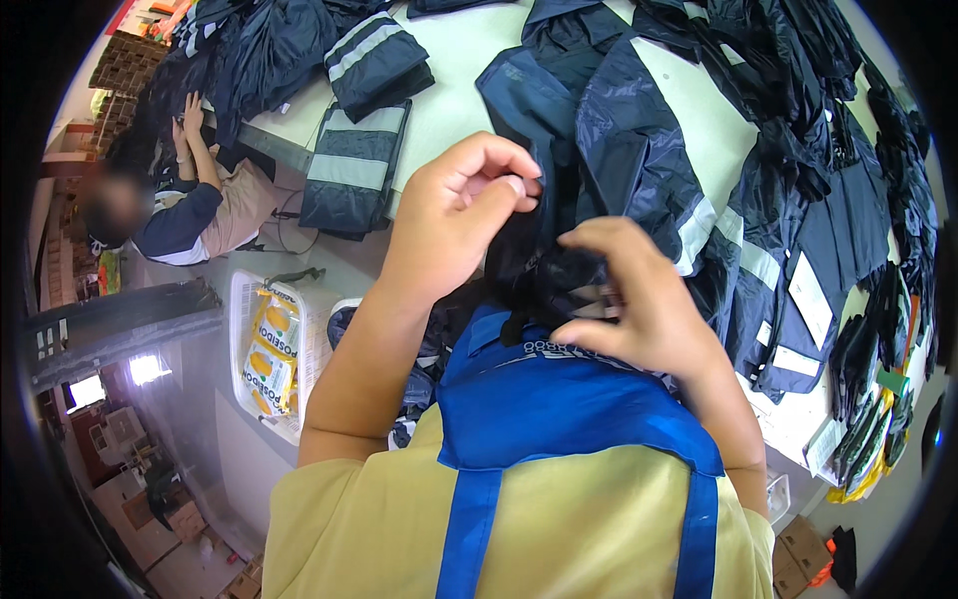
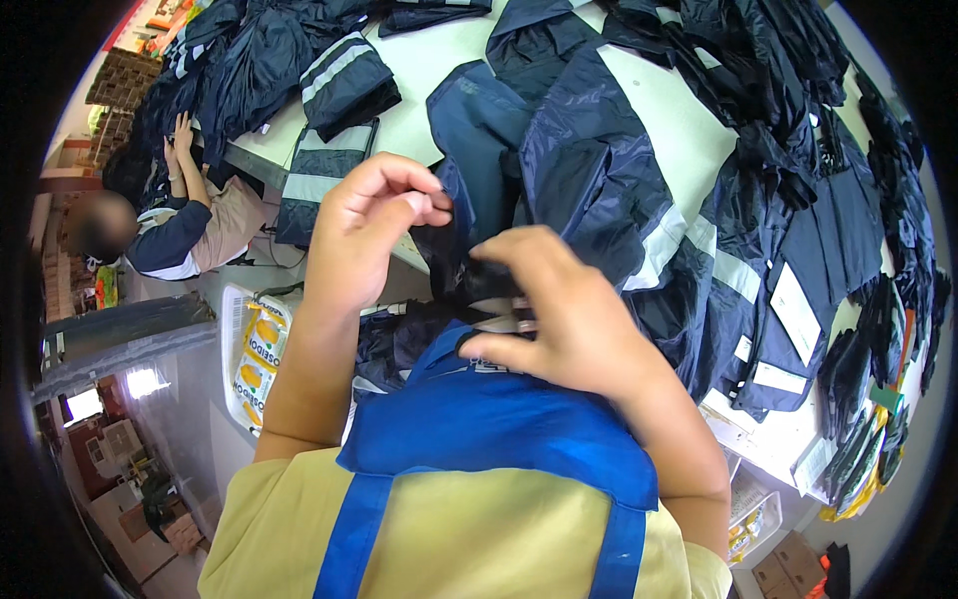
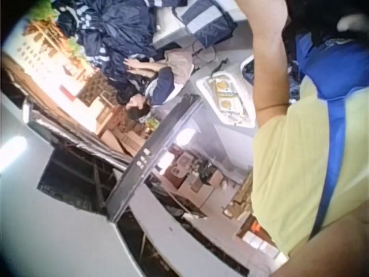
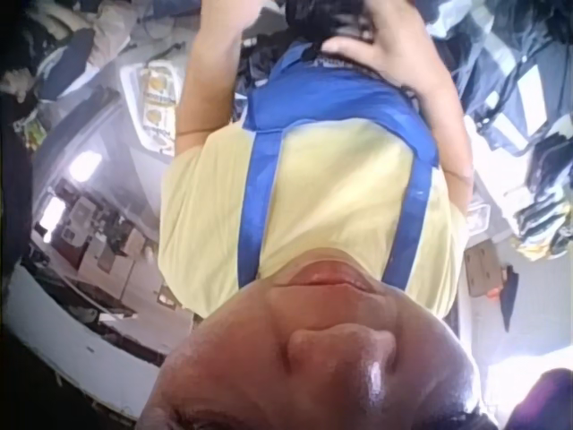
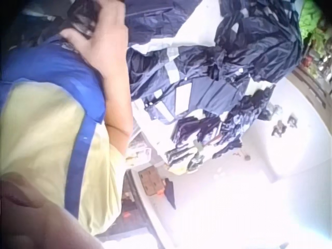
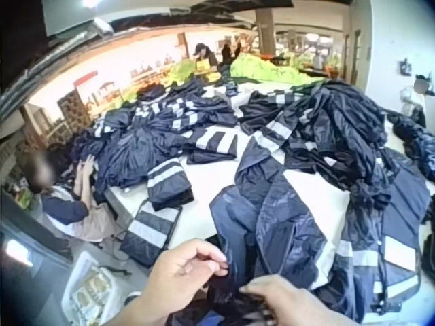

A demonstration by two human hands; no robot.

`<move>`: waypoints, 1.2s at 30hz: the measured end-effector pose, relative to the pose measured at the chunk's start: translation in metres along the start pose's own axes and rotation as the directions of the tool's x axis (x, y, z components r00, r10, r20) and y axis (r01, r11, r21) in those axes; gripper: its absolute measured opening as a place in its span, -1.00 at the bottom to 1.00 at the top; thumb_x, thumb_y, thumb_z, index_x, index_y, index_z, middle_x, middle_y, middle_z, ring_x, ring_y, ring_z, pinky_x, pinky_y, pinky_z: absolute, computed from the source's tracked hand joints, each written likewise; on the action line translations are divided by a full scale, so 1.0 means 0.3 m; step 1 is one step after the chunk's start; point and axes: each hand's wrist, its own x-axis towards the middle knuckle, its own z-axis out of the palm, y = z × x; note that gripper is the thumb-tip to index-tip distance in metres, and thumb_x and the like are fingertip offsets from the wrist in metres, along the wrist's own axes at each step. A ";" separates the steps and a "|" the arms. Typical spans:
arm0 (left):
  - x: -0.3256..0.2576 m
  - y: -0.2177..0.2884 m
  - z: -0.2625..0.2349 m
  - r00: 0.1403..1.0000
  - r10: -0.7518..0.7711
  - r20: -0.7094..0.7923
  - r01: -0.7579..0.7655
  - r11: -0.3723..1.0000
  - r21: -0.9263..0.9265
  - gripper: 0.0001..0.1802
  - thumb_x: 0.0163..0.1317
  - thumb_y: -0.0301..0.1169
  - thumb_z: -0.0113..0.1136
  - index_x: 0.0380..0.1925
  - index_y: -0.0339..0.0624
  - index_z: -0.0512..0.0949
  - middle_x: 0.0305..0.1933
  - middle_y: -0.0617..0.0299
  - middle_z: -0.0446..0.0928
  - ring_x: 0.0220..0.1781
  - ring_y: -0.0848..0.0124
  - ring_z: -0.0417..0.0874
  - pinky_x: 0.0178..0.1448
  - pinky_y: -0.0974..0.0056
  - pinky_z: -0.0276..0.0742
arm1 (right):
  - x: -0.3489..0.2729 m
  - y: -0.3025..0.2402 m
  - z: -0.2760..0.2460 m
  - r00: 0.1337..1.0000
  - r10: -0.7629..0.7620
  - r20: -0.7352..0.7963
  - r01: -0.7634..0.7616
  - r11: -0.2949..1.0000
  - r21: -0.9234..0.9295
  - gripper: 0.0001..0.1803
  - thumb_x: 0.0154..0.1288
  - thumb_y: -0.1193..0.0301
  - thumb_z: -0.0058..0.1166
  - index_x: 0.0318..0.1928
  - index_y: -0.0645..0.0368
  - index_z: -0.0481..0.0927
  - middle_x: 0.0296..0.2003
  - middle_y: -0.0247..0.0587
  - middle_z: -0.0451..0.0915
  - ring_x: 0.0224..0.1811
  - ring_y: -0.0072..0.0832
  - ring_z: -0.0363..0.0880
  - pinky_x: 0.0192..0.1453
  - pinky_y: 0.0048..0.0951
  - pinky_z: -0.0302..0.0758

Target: The person uses small scissors to trim loose threads and excess fabric from dark garments with reflective stripes. They repeatedly pick up items, snip threads, and place the garments back on the table.

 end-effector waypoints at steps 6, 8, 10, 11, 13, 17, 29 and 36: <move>-0.028 -0.001 -0.015 0.997 0.068 -0.028 -0.072 0.968 -0.239 -0.91 0.04 -0.55 -0.13 -0.48 -0.26 0.40 -0.45 0.21 0.39 -0.28 0.40 0.41 0.12 0.16 0.40 | 0.011 0.023 -0.072 0.969 0.189 -0.162 -0.084 0.862 0.501 -0.34 0.14 0.21 0.07 0.14 0.35 0.18 -0.06 -0.13 0.41 -0.56 -0.74 0.14 -0.48 -0.64 0.14; -0.035 -0.008 -0.018 0.991 0.131 0.023 -0.118 0.943 -0.310 -0.94 -0.01 -0.51 -0.11 -0.51 -0.23 0.37 -0.48 0.22 0.35 -0.29 0.38 0.36 0.12 0.17 0.34 | 0.034 0.023 -0.089 0.966 0.178 -0.187 -0.033 0.804 0.594 -0.30 0.15 0.14 0.04 0.15 0.37 0.15 -0.03 -0.07 0.39 -0.55 -0.74 0.15 -0.45 -0.67 0.16; -0.038 -0.010 -0.006 0.988 0.147 0.047 -0.114 0.903 -0.414 -0.94 -0.06 -0.47 -0.10 -0.56 -0.20 0.35 -0.46 0.17 0.34 -0.32 0.39 0.30 0.03 0.26 0.26 | 0.049 0.029 -0.089 0.956 0.187 -0.226 -0.005 0.782 0.624 -0.42 0.23 0.22 0.03 0.12 0.34 0.23 -0.09 -0.15 0.44 -0.51 -0.76 0.21 -0.40 -0.68 0.22; -0.041 -0.031 -0.011 0.983 0.173 0.066 -0.122 0.873 -0.471 -0.93 -0.07 -0.47 -0.11 -0.57 -0.22 0.37 -0.40 0.10 0.39 -0.30 0.40 0.32 -0.05 0.32 0.24 | 0.061 0.029 -0.087 0.959 0.210 -0.190 -0.055 0.797 0.602 -0.48 0.25 0.26 0.03 0.09 0.32 0.27 -0.13 -0.21 0.45 -0.49 -0.76 0.23 -0.38 -0.68 0.24; -0.045 -0.040 0.000 0.983 0.175 0.062 -0.110 0.817 -0.566 -0.90 -0.12 -0.42 -0.11 -0.60 -0.21 0.36 -0.39 0.08 0.44 -0.26 0.37 0.34 -0.15 0.37 0.17 | 0.093 0.018 -0.070 0.958 0.261 -0.119 -0.155 0.821 0.550 -0.60 0.29 0.33 0.05 0.04 0.29 0.36 -0.21 -0.31 0.48 -0.45 -0.78 0.27 -0.34 -0.69 0.27; -0.055 -0.058 -0.005 0.975 0.199 0.102 -0.090 0.769 -0.633 -0.94 -0.07 -0.45 -0.08 -0.64 -0.17 0.32 -0.55 0.24 0.26 -0.27 0.35 0.30 0.16 0.23 0.30 | 0.164 0.022 -0.025 0.930 0.320 -0.181 -0.174 0.818 0.549 -0.75 0.30 0.42 0.10 -0.08 0.29 0.56 -0.41 -0.44 0.51 -0.39 -0.78 0.40 -0.29 -0.70 0.34; -0.083 -0.085 -0.021 0.986 0.169 -0.011 -0.135 0.746 -0.652 -0.93 -0.08 -0.46 -0.13 -0.59 -0.20 0.34 -0.49 0.21 0.35 0.12 0.14 0.40 0.21 0.15 0.29 | 0.141 0.009 0.057 0.948 0.294 -0.122 -0.222 0.886 0.408 -0.66 0.01 0.49 0.36 -0.16 0.32 0.62 -0.47 -0.37 0.58 -0.45 -0.78 0.42 -0.40 -0.66 0.36; -0.107 -0.086 -0.003 0.994 0.093 -0.049 -0.098 0.658 -0.747 -0.92 0.01 -0.47 -0.17 -0.51 -0.18 0.35 -0.45 0.22 0.34 0.12 0.18 0.40 0.16 0.19 0.36 | 0.133 -0.001 0.084 0.936 0.097 -0.337 -0.106 0.994 -0.007 -0.86 0.04 0.54 0.26 -0.34 0.26 0.60 -0.56 -0.22 0.51 -0.60 -0.51 0.41 -0.48 -0.56 0.37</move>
